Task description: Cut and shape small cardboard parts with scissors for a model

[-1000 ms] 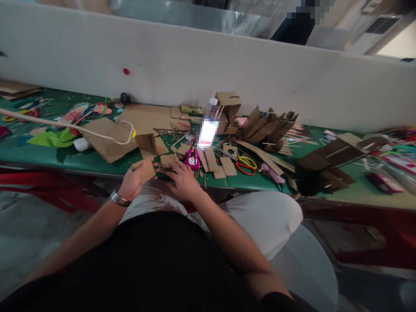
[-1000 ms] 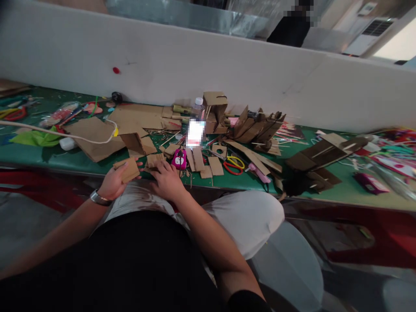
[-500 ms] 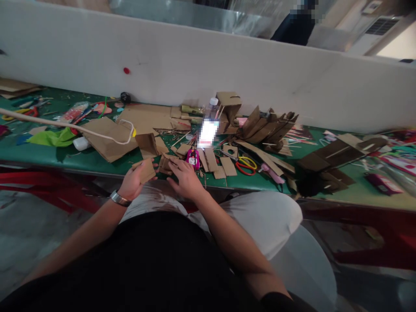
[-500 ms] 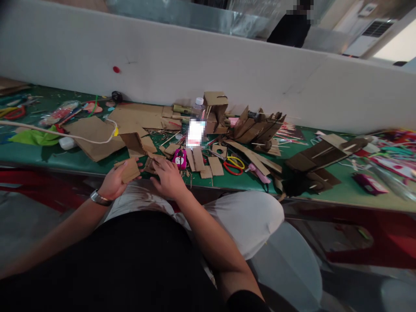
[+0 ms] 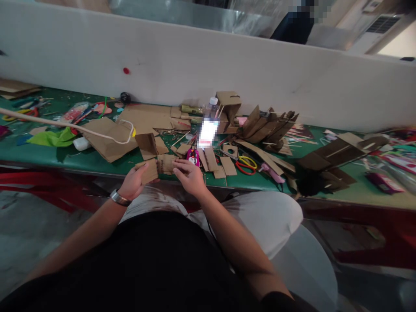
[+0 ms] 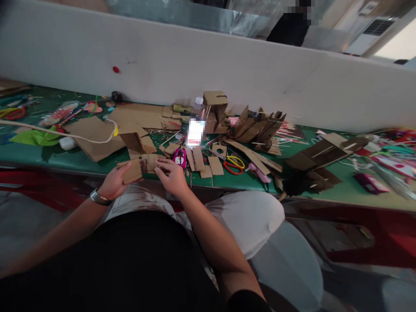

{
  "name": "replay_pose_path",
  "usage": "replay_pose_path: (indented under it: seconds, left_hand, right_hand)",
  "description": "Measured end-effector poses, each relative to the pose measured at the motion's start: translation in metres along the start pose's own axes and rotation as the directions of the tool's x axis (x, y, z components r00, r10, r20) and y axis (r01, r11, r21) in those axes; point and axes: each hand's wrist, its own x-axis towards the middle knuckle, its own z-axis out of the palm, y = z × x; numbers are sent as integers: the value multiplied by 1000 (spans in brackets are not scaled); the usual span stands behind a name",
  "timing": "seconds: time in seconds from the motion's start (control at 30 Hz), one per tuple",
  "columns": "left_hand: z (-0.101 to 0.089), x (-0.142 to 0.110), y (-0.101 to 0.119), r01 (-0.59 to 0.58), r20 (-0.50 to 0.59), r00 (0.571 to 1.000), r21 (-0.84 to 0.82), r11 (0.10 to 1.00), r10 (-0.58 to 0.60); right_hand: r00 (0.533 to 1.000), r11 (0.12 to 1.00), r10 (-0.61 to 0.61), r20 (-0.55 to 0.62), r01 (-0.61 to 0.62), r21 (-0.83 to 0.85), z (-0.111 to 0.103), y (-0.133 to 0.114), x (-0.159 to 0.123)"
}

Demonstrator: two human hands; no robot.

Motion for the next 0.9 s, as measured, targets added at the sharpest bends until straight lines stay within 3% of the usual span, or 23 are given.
replay_pose_path:
  seconds: [0.3, 0.53, 0.73, 0.9]
  left_hand:
    - [0, -6, 14, 128, 33, 991, -70, 989, -126]
    - [1, -10, 18, 154, 53, 987, -81, 985, -150]
    - [0, -7, 17, 157, -17, 987, -106, 982, -160]
    - [2, -9, 18, 104, 50, 993, -11, 995, -103]
  right_hand:
    - [993, 993, 107, -44, -104, 62, -1, 7, 4]
    - [985, 985, 167, -33, -165, 58, -2, 9, 3]
    - [984, 981, 178, -17, -175, 87, -5, 9, 4]
    - [980, 977, 178, -89, -165, 138, -6, 12, 7]
